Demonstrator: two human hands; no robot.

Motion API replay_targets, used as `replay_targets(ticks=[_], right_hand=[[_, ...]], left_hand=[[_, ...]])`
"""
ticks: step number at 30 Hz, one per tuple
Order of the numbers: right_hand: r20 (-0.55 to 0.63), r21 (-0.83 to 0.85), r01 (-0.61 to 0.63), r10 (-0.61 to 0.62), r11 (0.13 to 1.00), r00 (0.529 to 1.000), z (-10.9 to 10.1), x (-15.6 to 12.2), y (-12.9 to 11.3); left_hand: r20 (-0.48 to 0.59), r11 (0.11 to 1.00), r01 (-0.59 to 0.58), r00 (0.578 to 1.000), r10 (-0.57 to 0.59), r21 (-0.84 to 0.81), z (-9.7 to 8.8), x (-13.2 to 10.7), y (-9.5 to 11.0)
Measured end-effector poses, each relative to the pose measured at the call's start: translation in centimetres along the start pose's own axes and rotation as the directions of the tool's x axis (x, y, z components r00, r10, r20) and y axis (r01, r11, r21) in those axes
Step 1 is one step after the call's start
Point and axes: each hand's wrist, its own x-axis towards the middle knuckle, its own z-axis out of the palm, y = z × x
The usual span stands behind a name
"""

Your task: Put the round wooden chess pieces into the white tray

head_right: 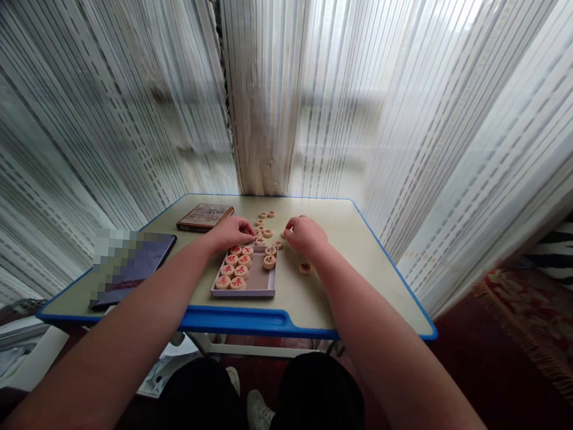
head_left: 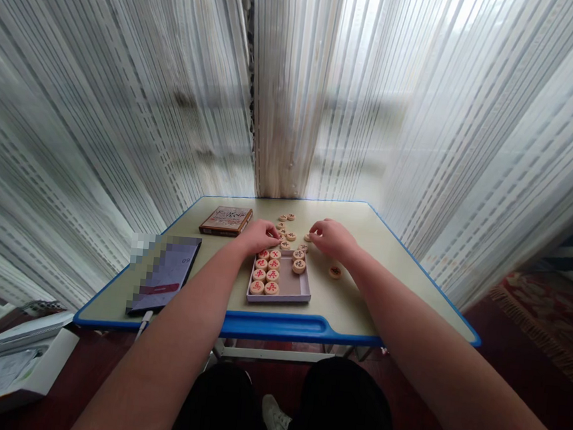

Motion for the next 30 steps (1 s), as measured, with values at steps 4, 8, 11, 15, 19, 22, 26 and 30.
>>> replay_targets(ticks=[4,8,11,15,19,22,26,30], right_hand=[[0.015,0.006,0.023,-0.023,1.000,1.000,0.0,-0.1,-0.1],[-0.021,0.026,0.058,-0.058,0.998,0.998,-0.1,-0.2,-0.2],[-0.062,0.066,0.126,-0.122,0.990,0.991,-0.1,-0.4,-0.4],[-0.119,0.143,0.305,-0.290,0.942,0.950,0.0,-0.5,-0.7],[-0.178,0.326,0.336,-0.292,0.884,0.940,0.3,-0.6,-1.3],[-0.106,0.621,0.192,-0.162,0.760,0.981,0.4,-0.6,-1.9],[0.006,0.859,0.038,-0.084,0.511,0.996,0.4,-0.7,-2.4],[0.010,0.917,0.014,-0.059,0.399,0.998,0.0,-0.8,-2.6]], left_hand=[[-0.036,1.000,-0.023,0.999,0.022,-0.005,-0.1,0.0,0.2],[-0.069,0.997,-0.033,0.997,0.029,-0.065,0.0,0.0,0.2],[-0.086,0.986,-0.039,0.996,0.025,-0.160,0.0,-0.1,0.3],[-0.084,0.933,-0.101,0.994,0.077,-0.345,-0.2,-0.5,1.0],[-0.073,0.853,-0.126,0.992,0.104,-0.506,-0.6,-0.9,1.9],[-0.062,0.802,-0.109,0.994,0.090,-0.587,-0.8,-1.1,2.3],[-0.031,0.761,-0.102,0.994,0.107,-0.640,-0.9,-1.3,2.6],[-0.003,0.747,-0.107,0.990,0.140,-0.656,-1.0,-1.3,2.7]])
